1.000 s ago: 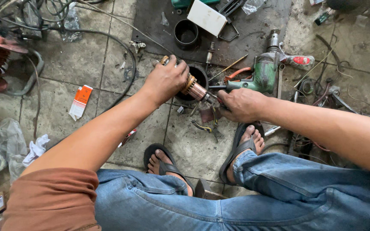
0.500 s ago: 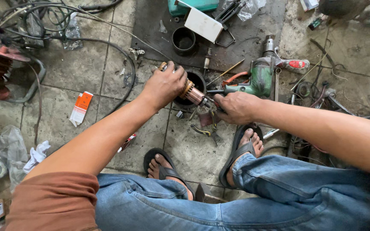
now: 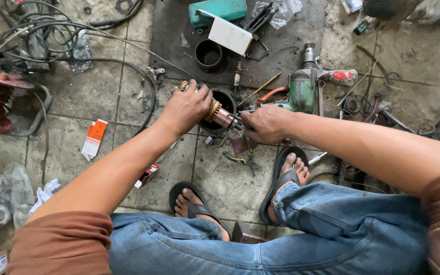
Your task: The person sits on the floor and uses pliers to scrape and clean the copper windings on a cylindrical motor armature. They rotate the armature by hand to access different sections while working in a cluttered workshop.
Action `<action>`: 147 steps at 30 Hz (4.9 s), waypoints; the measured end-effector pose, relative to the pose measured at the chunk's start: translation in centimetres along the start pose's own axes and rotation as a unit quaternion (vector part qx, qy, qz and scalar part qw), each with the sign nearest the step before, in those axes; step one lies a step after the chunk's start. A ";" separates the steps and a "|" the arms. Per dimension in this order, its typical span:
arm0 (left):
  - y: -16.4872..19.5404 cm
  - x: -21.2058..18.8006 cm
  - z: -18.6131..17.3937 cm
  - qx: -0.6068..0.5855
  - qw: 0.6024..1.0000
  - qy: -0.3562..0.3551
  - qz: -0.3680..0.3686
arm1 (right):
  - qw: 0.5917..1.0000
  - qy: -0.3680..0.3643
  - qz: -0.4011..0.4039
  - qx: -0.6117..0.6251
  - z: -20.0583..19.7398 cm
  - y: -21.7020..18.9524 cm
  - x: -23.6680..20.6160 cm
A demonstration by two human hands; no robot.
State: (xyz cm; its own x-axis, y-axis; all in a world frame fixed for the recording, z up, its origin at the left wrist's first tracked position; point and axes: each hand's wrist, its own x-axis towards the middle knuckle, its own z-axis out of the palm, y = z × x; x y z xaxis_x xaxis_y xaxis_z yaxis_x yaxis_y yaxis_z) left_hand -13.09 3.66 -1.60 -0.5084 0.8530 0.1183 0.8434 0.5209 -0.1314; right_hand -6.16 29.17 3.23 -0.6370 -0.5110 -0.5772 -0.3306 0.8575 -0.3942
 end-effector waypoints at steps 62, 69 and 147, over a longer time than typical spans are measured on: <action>0.2 -0.4 0.3 -0.027 0.999 -0.019 -0.010 | 0.999 -0.030 0.022 -0.002 0.6 0.8 -1.2; 0.2 -0.5 0.4 -0.022 1.000 -0.011 -0.007 | 0.999 -0.028 0.025 0.007 0.6 0.5 -0.9; 0.6 -0.7 -0.1 -0.038 0.999 -0.009 -0.007 | 0.999 0.009 -0.007 -0.030 0.8 -0.4 -0.4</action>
State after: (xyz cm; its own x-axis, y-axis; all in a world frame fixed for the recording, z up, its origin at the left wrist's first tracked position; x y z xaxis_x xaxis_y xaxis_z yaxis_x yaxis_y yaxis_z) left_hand -12.22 3.36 -1.66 -0.5224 0.8465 0.1026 0.8467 0.5292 -0.0552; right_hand -5.20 29.03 3.02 -0.6439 -0.5218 -0.5596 -0.3804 0.8529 -0.3576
